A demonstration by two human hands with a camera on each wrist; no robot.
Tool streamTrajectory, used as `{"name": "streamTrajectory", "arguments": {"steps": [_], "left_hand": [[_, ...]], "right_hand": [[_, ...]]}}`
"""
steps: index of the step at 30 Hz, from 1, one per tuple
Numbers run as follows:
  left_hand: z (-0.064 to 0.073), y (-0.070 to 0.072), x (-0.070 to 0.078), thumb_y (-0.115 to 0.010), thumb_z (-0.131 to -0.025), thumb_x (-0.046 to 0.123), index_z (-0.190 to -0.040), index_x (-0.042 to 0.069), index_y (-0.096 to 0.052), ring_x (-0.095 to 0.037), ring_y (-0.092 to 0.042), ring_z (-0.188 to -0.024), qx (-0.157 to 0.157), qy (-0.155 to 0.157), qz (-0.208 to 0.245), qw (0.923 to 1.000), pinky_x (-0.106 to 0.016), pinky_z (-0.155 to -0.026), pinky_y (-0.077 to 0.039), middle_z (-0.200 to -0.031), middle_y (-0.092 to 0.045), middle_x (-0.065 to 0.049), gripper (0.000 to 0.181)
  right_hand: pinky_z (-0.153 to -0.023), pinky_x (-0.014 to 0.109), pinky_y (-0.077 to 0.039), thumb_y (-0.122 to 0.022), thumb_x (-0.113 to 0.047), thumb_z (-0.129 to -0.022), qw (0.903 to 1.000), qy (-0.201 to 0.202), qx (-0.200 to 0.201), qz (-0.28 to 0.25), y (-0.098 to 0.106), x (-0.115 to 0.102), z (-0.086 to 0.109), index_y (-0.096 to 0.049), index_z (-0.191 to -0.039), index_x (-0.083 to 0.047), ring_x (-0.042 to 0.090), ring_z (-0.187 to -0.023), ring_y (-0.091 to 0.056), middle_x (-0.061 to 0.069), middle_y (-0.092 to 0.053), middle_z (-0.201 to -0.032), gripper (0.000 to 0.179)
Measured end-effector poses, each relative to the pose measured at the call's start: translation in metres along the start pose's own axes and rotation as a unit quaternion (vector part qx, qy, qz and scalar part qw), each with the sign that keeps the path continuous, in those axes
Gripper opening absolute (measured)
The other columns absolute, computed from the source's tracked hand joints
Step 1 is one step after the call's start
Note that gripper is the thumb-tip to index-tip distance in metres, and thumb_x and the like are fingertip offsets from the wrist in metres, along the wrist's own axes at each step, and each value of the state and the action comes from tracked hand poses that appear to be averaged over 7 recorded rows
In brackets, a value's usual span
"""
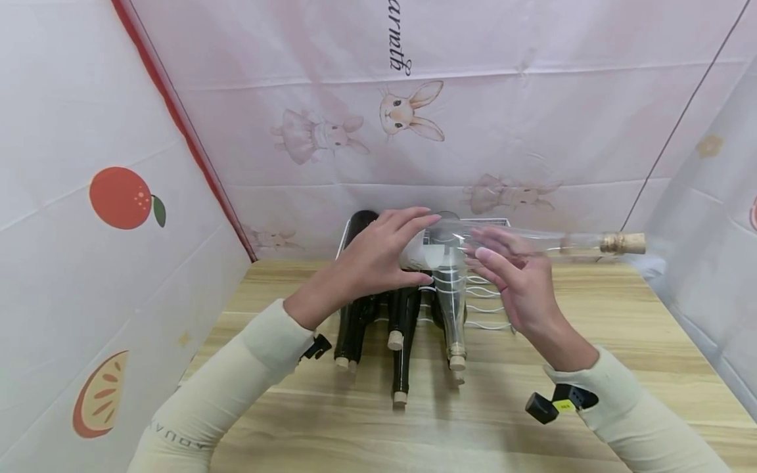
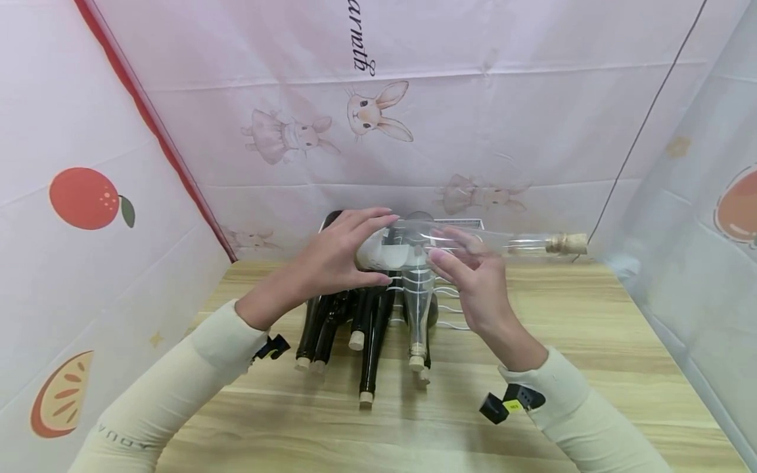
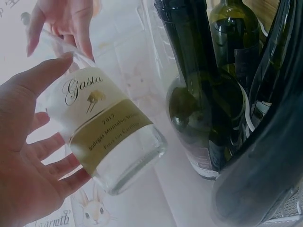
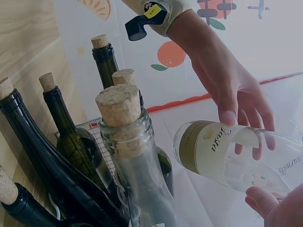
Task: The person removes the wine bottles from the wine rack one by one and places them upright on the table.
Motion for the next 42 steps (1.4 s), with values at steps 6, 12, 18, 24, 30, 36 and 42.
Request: {"name": "streamTrajectory", "arguments": {"steps": [6, 12, 18, 24, 30, 36, 42], "left_hand": [[-0.003, 0.000, 0.008, -0.084, -0.081, 0.054, -0.158, 0.022, -0.043, -0.029, -0.051, -0.140, 0.001, -0.013, -0.029, 0.9995, -0.046, -0.112, -0.049, -0.160, -0.048, -0.005, 0.093], [-0.004, 0.003, 0.014, -0.086, -0.080, 0.053, -0.157, 0.018, -0.044, -0.028, -0.052, -0.139, 0.012, -0.030, -0.050, 0.9983, -0.045, -0.112, -0.050, -0.157, -0.052, -0.005, 0.095], [-0.005, 0.002, 0.019, -0.085, -0.081, 0.054, -0.157, 0.016, -0.043, -0.028, -0.054, -0.137, 0.021, -0.041, -0.066, 0.9968, -0.046, -0.109, -0.051, -0.154, -0.054, -0.007, 0.096], [-0.006, 0.000, 0.020, -0.086, -0.081, 0.051, -0.158, 0.018, -0.043, -0.028, -0.054, -0.137, 0.020, -0.037, -0.063, 0.9971, -0.047, -0.108, -0.052, -0.154, -0.054, -0.006, 0.095], [-0.005, -0.002, 0.019, -0.086, -0.081, 0.052, -0.157, 0.018, -0.045, -0.026, -0.057, -0.132, 0.029, -0.031, -0.075, 0.9963, -0.046, -0.104, -0.054, -0.152, -0.057, -0.005, 0.093], [-0.003, -0.002, 0.020, -0.086, -0.080, 0.053, -0.154, 0.018, -0.049, -0.025, -0.060, -0.125, 0.052, -0.044, -0.094, 0.9932, -0.044, -0.099, -0.055, -0.148, -0.061, -0.003, 0.090], [-0.002, 0.000, 0.022, -0.088, -0.077, 0.052, -0.150, 0.018, -0.053, -0.026, -0.063, -0.117, 0.078, -0.062, -0.103, 0.9896, -0.041, -0.091, -0.057, -0.144, -0.064, -0.003, 0.088]], "right_hand": [[-0.098, 0.038, -0.059, -0.061, 0.004, -0.099, 1.0000, -0.008, -0.003, 0.004, -0.003, 0.002, 0.001, -0.061, -0.137, -0.002, 0.020, -0.110, -0.076, 0.005, -0.073, -0.130, 0.038], [-0.099, 0.040, -0.059, -0.060, 0.005, -0.100, 0.9999, -0.004, -0.009, -0.004, -0.007, 0.002, 0.001, -0.062, -0.136, -0.002, 0.022, -0.110, -0.076, 0.007, -0.073, -0.129, 0.037], [-0.097, 0.037, -0.061, -0.059, 0.005, -0.099, 0.9999, 0.000, -0.011, -0.006, -0.010, 0.002, 0.000, -0.062, -0.135, -0.002, 0.022, -0.110, -0.076, 0.007, -0.073, -0.129, 0.037], [-0.099, 0.039, -0.059, -0.060, 0.004, -0.100, 0.9999, -0.008, -0.013, -0.006, -0.011, 0.006, 0.001, -0.061, -0.137, -0.002, 0.022, -0.111, -0.076, 0.007, -0.072, -0.131, 0.038], [-0.100, 0.040, -0.058, -0.060, 0.004, -0.099, 0.9998, -0.013, -0.014, 0.006, -0.012, 0.008, 0.002, -0.058, -0.139, 0.001, 0.022, -0.112, -0.076, 0.006, -0.071, -0.132, 0.040], [-0.101, 0.040, -0.058, -0.061, 0.003, -0.100, 0.9997, -0.015, -0.017, 0.013, -0.012, 0.010, 0.003, -0.054, -0.141, 0.006, 0.022, -0.114, -0.075, 0.006, -0.071, -0.133, 0.042], [-0.101, 0.041, -0.058, -0.060, 0.003, -0.100, 0.9996, -0.011, -0.024, 0.008, -0.013, 0.011, 0.003, -0.053, -0.143, 0.006, 0.022, -0.116, -0.075, 0.007, -0.071, -0.135, 0.043]]}}
Point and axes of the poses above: each hand's wrist, its own z-axis away from the middle knuckle, its own y-axis out of the back of the hand, x = y × z, the point moved 9 cm from there along -z, towards the middle knuckle
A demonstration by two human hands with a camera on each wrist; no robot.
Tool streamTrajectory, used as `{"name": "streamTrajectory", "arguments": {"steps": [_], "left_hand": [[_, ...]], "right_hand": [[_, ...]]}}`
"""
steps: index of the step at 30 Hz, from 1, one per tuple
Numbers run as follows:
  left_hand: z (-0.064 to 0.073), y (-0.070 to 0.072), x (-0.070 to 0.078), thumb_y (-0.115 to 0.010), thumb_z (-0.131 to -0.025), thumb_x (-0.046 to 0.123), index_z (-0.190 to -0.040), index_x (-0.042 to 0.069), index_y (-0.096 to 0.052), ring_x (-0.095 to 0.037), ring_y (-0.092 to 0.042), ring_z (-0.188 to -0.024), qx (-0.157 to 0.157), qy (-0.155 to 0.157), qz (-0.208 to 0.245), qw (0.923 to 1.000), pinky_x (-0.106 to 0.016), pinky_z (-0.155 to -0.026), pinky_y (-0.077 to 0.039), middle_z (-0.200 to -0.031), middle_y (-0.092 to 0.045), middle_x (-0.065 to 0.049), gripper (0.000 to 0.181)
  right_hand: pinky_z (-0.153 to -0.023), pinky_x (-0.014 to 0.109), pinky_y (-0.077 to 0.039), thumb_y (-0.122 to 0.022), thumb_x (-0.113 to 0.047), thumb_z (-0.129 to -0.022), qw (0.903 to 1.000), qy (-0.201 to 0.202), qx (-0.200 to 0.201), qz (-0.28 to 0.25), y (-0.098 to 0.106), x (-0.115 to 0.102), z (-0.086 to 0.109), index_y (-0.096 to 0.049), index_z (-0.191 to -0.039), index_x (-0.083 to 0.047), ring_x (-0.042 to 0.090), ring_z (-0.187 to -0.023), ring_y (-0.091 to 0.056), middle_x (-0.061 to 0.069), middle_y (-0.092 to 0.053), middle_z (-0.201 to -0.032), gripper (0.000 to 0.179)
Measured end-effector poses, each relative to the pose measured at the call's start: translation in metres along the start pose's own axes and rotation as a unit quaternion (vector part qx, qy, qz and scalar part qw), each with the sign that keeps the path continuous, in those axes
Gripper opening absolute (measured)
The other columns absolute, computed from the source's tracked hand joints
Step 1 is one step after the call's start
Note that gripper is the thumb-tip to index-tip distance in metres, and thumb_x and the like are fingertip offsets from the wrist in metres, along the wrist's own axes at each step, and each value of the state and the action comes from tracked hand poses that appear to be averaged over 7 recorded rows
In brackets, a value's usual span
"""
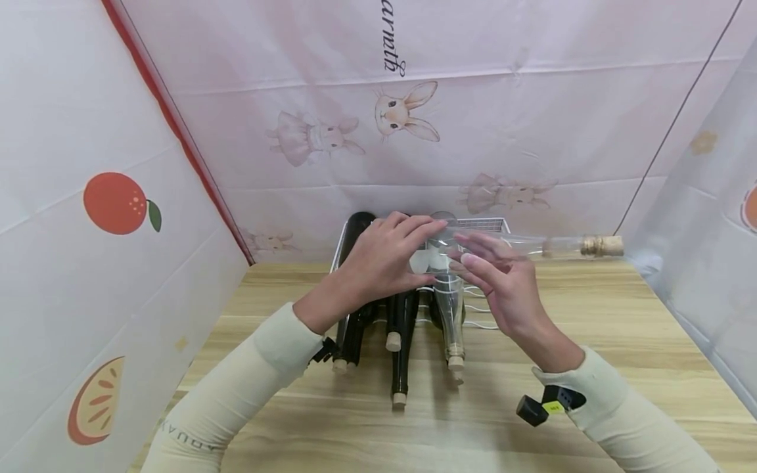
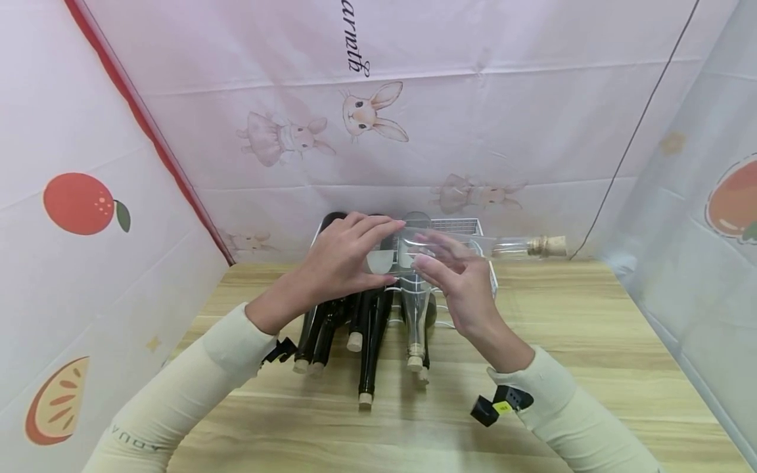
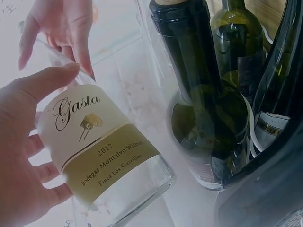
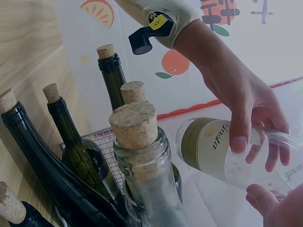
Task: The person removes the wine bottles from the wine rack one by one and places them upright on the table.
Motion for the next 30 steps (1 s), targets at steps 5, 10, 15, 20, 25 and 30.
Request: {"name": "streamTrajectory", "arguments": {"steps": [5, 10, 15, 20, 25, 30], "left_hand": [[0.0003, 0.0005, -0.0003, -0.087, -0.078, 0.053, -0.150, 0.018, -0.054, -0.025, -0.064, -0.115, 0.003, -0.006, -0.010, 0.9999, -0.039, -0.089, -0.057, -0.143, -0.065, -0.003, 0.086], [0.0004, 0.0014, -0.0013, -0.087, -0.077, 0.054, -0.148, 0.018, -0.055, -0.025, -0.064, -0.115, 0.004, -0.008, -0.010, 0.9999, -0.039, -0.088, -0.058, -0.142, -0.065, -0.003, 0.086], [0.0001, 0.0043, -0.0018, -0.085, -0.077, 0.058, -0.147, 0.019, -0.056, -0.025, -0.064, -0.117, 0.005, -0.010, -0.015, 0.9998, -0.039, -0.088, -0.058, -0.142, -0.066, -0.002, 0.085], [0.0007, 0.0054, -0.0032, -0.086, -0.077, 0.057, -0.147, 0.019, -0.057, -0.024, -0.064, -0.118, -0.005, -0.003, -0.015, 0.9999, -0.039, -0.087, -0.059, -0.142, -0.066, 0.000, 0.085], [0.0013, 0.0058, -0.0048, -0.087, -0.076, 0.056, -0.147, 0.019, -0.057, -0.024, -0.064, -0.118, -0.008, 0.004, -0.008, 0.9999, -0.038, -0.085, -0.059, -0.142, -0.065, 0.000, 0.085], [0.0010, 0.0077, -0.0059, -0.087, -0.075, 0.056, -0.146, 0.019, -0.058, -0.024, -0.065, -0.116, -0.002, 0.004, -0.008, 1.0000, -0.037, -0.082, -0.059, -0.141, -0.067, 0.000, 0.085]], "right_hand": [[-0.101, 0.042, -0.058, -0.059, 0.005, -0.100, 1.0000, 0.001, -0.007, -0.005, -0.0007, 0.0013, -0.0003, -0.052, -0.143, 0.007, 0.022, -0.116, -0.074, 0.005, -0.071, -0.133, 0.044], [-0.101, 0.041, -0.058, -0.059, 0.005, -0.100, 0.9998, 0.006, -0.019, 0.007, -0.0011, 0.0020, -0.0007, -0.052, -0.144, 0.007, 0.021, -0.118, -0.074, 0.004, -0.071, -0.134, 0.045], [-0.102, 0.042, -0.057, -0.058, 0.005, -0.100, 0.9993, 0.013, -0.034, 0.012, -0.0018, 0.0015, -0.0017, -0.052, -0.145, 0.005, 0.025, -0.122, -0.072, 0.004, -0.071, -0.136, 0.046], [-0.103, 0.042, -0.057, -0.057, 0.005, -0.100, 0.9984, 0.019, -0.049, 0.022, -0.0030, 0.0012, -0.0021, -0.051, -0.147, 0.004, 0.024, -0.123, -0.071, 0.002, -0.070, -0.137, 0.047], [-0.104, 0.041, -0.057, -0.057, 0.003, -0.101, 0.9978, 0.014, -0.057, 0.032, -0.0034, 0.0026, -0.0024, -0.050, -0.148, 0.003, 0.023, -0.124, -0.070, 0.001, -0.069, -0.139, 0.048], [-0.105, 0.041, -0.056, -0.057, 0.003, -0.101, 0.9975, 0.014, -0.061, 0.033, -0.0040, 0.0028, -0.0036, -0.050, -0.148, 0.001, 0.024, -0.125, -0.070, 0.001, -0.069, -0.140, 0.048]]}}
Point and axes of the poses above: each hand's wrist, its own z-axis away from the middle knuckle, its own y-axis out of the back of the hand, x = y × z, the point moved 9 cm from there along -z, towards the middle knuckle
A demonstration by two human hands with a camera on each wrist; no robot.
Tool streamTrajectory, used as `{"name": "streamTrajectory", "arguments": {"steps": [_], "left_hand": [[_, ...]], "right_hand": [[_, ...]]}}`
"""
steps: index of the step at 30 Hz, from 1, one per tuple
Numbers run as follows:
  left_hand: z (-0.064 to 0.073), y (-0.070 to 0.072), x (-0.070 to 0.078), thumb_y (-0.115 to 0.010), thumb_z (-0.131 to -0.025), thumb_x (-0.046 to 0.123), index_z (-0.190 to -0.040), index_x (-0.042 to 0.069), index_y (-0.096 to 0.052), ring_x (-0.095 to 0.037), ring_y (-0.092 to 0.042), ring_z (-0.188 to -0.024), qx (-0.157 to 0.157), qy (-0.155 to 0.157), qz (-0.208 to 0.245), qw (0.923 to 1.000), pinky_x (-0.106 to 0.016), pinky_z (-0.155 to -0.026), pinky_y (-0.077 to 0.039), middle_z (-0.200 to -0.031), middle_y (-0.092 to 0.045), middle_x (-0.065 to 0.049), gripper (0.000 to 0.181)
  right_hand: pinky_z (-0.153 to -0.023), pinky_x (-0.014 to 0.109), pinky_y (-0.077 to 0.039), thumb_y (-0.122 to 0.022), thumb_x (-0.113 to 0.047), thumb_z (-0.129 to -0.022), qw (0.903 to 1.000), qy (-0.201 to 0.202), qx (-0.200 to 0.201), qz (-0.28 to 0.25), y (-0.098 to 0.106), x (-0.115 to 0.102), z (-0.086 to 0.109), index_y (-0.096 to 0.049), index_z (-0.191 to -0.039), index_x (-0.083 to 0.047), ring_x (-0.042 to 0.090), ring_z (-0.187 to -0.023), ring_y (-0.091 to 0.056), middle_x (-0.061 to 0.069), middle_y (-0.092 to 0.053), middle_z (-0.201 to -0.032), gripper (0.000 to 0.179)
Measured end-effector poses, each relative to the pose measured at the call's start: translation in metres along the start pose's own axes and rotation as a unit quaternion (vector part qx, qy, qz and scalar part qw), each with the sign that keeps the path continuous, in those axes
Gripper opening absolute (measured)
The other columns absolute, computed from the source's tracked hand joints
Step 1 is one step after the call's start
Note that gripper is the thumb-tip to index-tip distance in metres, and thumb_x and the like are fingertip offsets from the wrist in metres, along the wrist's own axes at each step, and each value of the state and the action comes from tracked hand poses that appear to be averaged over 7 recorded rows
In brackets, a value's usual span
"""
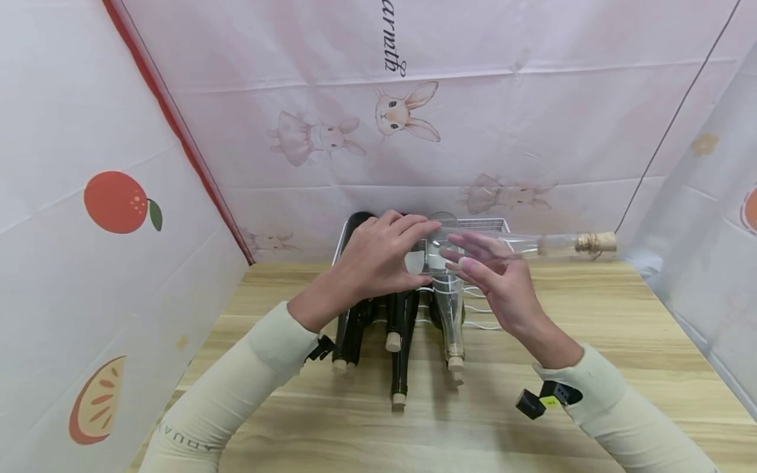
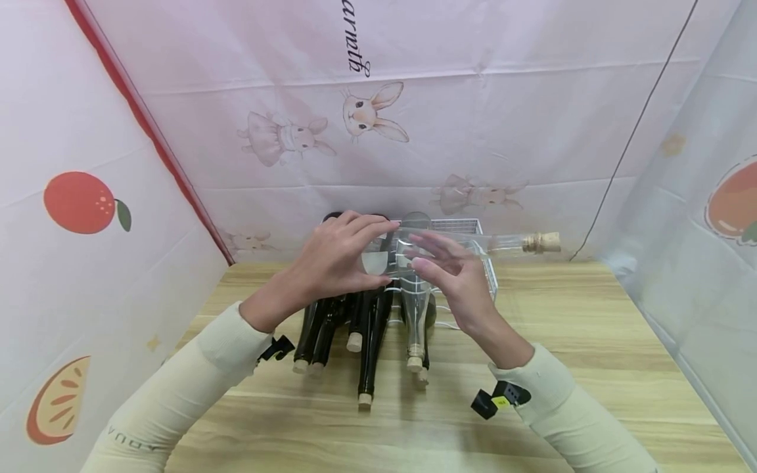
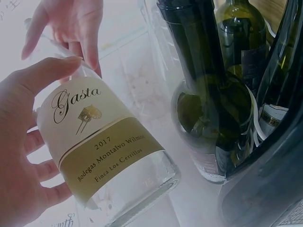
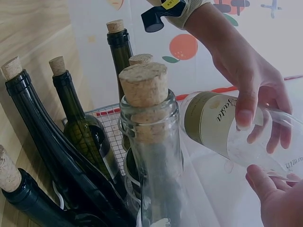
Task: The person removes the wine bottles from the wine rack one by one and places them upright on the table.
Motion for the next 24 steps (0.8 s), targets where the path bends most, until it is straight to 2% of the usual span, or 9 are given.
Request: {"name": "streamTrajectory", "arguments": {"steps": [16, 24], "left_hand": [[-0.002, 0.000, -0.003, -0.088, -0.074, 0.054, -0.145, 0.019, -0.059, -0.022, -0.064, -0.113, -0.006, 0.010, 0.007, 0.9999, -0.035, -0.080, -0.057, -0.140, -0.067, 0.000, 0.083], [-0.002, -0.001, -0.013, -0.087, -0.075, 0.055, -0.148, 0.021, -0.056, -0.022, -0.063, -0.115, -0.024, 0.039, 0.010, 0.9989, -0.037, -0.081, -0.058, -0.143, -0.065, 0.000, 0.086]], "right_hand": [[-0.105, 0.039, -0.057, -0.057, 0.003, -0.101, 1.0000, -0.001, 0.002, 0.001, 0.001, 0.001, -0.002, -0.049, -0.149, -0.001, 0.025, -0.126, -0.069, 0.001, -0.068, -0.141, 0.050], [-0.103, 0.037, -0.058, -0.057, 0.004, -0.100, 1.0000, 0.004, 0.006, -0.003, 0.003, 0.003, -0.002, -0.049, -0.149, -0.002, 0.021, -0.123, -0.071, 0.002, -0.068, -0.140, 0.050]]}}
Point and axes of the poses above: each hand's wrist, its own z-axis away from the middle knuckle, its own y-axis out of the back of the hand, x = y × z, the point moved 9 cm from there along -z, towards the middle knuckle
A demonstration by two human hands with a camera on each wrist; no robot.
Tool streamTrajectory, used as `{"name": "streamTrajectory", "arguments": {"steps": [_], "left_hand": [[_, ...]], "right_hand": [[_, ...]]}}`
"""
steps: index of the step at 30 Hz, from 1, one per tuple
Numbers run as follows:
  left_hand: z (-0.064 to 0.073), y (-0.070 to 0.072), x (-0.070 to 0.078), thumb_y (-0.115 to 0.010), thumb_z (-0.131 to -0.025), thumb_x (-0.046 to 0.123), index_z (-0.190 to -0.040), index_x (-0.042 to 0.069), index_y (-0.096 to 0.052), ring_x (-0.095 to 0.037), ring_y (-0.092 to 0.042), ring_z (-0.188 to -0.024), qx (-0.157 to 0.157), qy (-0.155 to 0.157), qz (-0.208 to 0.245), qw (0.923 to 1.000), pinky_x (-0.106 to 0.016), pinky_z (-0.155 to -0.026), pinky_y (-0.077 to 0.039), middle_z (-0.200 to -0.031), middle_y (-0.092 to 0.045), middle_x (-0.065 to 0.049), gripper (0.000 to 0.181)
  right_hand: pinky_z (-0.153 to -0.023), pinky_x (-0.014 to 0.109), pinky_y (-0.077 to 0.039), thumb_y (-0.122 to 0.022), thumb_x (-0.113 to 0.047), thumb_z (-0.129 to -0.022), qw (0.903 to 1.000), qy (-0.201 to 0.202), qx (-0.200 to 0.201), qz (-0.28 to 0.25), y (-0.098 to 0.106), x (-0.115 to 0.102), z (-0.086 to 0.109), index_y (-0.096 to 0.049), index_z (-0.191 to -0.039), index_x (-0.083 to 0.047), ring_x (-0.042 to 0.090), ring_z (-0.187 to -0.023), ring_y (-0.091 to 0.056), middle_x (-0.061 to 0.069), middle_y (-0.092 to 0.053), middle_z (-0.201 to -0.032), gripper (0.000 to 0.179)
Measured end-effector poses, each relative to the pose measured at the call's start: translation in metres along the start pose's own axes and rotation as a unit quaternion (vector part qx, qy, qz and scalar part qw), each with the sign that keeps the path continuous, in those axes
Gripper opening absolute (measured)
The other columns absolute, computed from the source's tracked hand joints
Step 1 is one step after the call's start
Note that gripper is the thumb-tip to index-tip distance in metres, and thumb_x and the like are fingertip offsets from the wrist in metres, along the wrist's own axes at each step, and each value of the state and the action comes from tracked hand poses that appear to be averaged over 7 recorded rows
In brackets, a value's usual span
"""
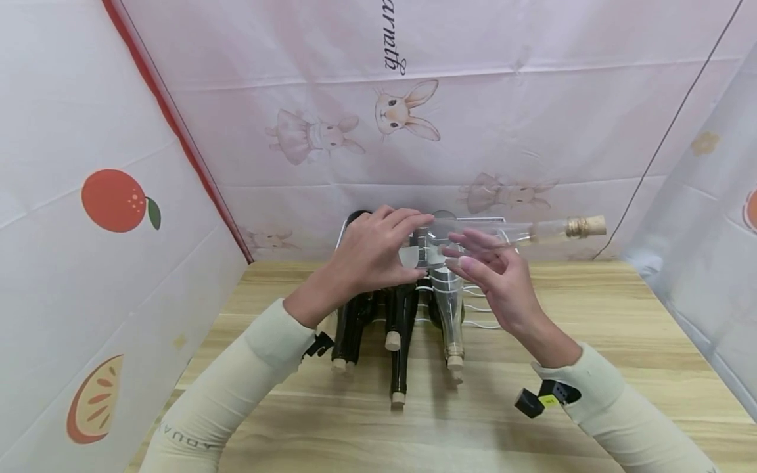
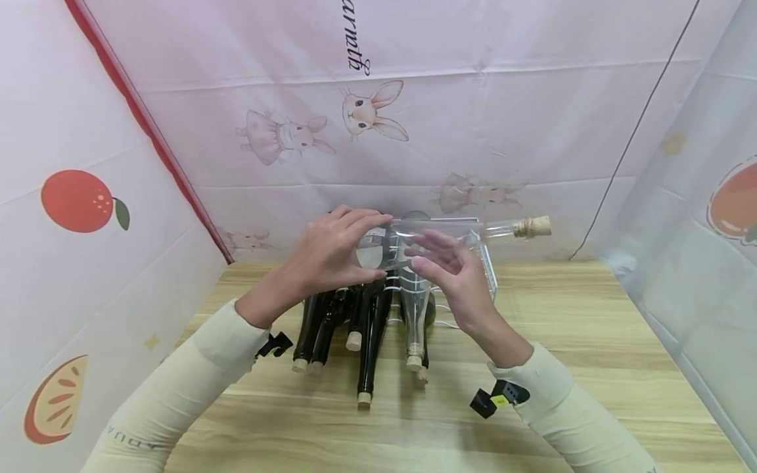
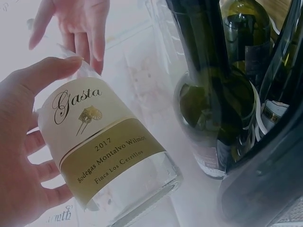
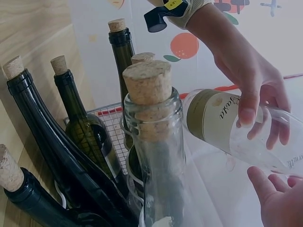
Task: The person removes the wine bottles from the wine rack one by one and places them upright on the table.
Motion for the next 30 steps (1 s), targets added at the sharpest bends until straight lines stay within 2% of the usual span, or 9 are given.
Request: {"name": "streamTrajectory", "arguments": {"steps": [3, 6, 11, 14, 20, 23, 27, 29, 30], "left_hand": [[0.001, -0.001, -0.004, -0.086, -0.075, 0.054, -0.149, 0.021, -0.055, -0.024, -0.063, -0.118, -0.009, 0.010, 0.008, 0.9999, -0.040, -0.085, -0.059, -0.144, -0.064, 0.000, 0.086], [0.002, -0.002, -0.009, -0.087, -0.075, 0.054, -0.149, 0.021, -0.055, -0.025, -0.062, -0.121, -0.014, 0.020, 0.016, 0.9996, -0.042, -0.088, -0.058, -0.145, -0.064, 0.000, 0.087], [0.004, -0.002, -0.017, -0.089, -0.074, 0.052, -0.148, 0.019, -0.056, -0.026, -0.062, -0.121, -0.003, 0.033, 0.030, 0.9990, -0.043, -0.087, -0.059, -0.145, -0.064, -0.002, 0.087], [0.006, 0.000, -0.023, -0.090, -0.073, 0.051, -0.147, 0.017, -0.057, -0.027, -0.063, -0.119, 0.008, 0.036, 0.042, 0.9984, -0.041, -0.085, -0.060, -0.144, -0.065, -0.003, 0.088], [0.010, 0.004, -0.040, -0.091, -0.074, 0.045, -0.148, 0.014, -0.056, -0.029, -0.063, -0.123, 0.022, 0.049, 0.068, 0.9962, -0.043, -0.097, -0.059, -0.143, -0.065, -0.007, 0.088], [0.012, 0.004, -0.049, -0.091, -0.074, 0.045, -0.148, 0.013, -0.055, -0.030, -0.063, -0.126, 0.024, 0.059, 0.073, 0.9953, -0.042, -0.100, -0.058, -0.144, -0.065, -0.007, 0.088], [0.016, 0.003, -0.062, -0.092, -0.073, 0.046, -0.147, 0.013, -0.056, -0.028, -0.062, -0.126, 0.025, 0.088, 0.081, 0.9925, -0.043, -0.098, -0.059, -0.143, -0.065, -0.007, 0.088], [0.019, 0.003, -0.069, -0.092, -0.073, 0.044, -0.147, 0.013, -0.056, -0.029, -0.063, -0.126, 0.027, 0.103, 0.083, 0.9908, -0.045, -0.098, -0.059, -0.144, -0.065, -0.008, 0.089], [0.020, 0.003, -0.073, -0.093, -0.073, 0.044, -0.147, 0.013, -0.056, -0.029, -0.063, -0.126, 0.029, 0.110, 0.082, 0.9901, -0.046, -0.096, -0.060, -0.143, -0.065, -0.008, 0.089]], "right_hand": [[-0.103, 0.037, -0.058, -0.057, 0.005, -0.100, 1.0000, 0.002, 0.002, 0.005, 0.001, 0.000, 0.000, -0.051, -0.148, -0.004, 0.021, -0.123, -0.071, 0.003, -0.067, -0.140, 0.050], [-0.103, 0.038, -0.058, -0.058, 0.005, -0.099, 0.9999, 0.001, 0.008, 0.009, 0.003, 0.001, 0.000, -0.050, -0.148, -0.002, 0.021, -0.124, -0.070, 0.005, -0.066, -0.141, 0.050], [-0.103, 0.037, -0.058, -0.063, 0.004, -0.098, 0.9994, -0.003, 0.026, 0.024, 0.008, 0.003, -0.001, -0.052, -0.143, 0.001, 0.018, -0.120, -0.071, 0.004, -0.068, -0.137, 0.046], [-0.101, 0.032, -0.059, -0.066, 0.003, -0.096, 0.9982, -0.004, 0.032, 0.049, 0.010, 0.004, -0.001, -0.057, -0.139, -0.001, 0.017, -0.120, -0.071, 0.002, -0.071, -0.133, 0.043], [-0.100, 0.023, -0.057, -0.071, -0.004, -0.096, 0.9921, 0.001, 0.027, 0.123, 0.013, 0.005, 0.000, -0.058, -0.142, -0.002, 0.017, -0.125, -0.069, 0.002, -0.070, -0.137, 0.048], [-0.101, 0.023, -0.056, -0.073, -0.006, -0.095, 0.9853, 0.019, 0.021, 0.168, 0.014, 0.005, -0.001, -0.059, -0.141, -0.001, 0.018, -0.126, -0.068, 0.011, -0.069, -0.139, 0.048], [-0.107, 0.022, -0.053, -0.074, 0.003, -0.092, 0.9725, 0.070, 0.003, 0.222, 0.013, 0.004, -0.002, -0.061, -0.137, 0.003, 0.010, -0.126, -0.066, 0.023, -0.065, -0.139, 0.047], [-0.109, 0.021, -0.051, -0.074, 0.009, -0.088, 0.9596, 0.112, -0.011, 0.258, 0.010, 0.002, -0.002, -0.063, -0.134, 0.005, 0.005, -0.127, -0.065, 0.027, -0.064, -0.138, 0.047], [-0.110, 0.020, -0.050, -0.075, 0.009, -0.087, 0.9479, 0.138, -0.018, 0.287, 0.009, 0.001, -0.001, -0.064, -0.133, 0.004, 0.006, -0.127, -0.065, 0.026, -0.066, -0.137, 0.048]]}}
Point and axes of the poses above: each hand's wrist, its own z-axis away from the middle knuckle, its own y-axis out of the back of the hand, x = y × z, the point moved 9 cm from there along -z, towards the middle knuckle
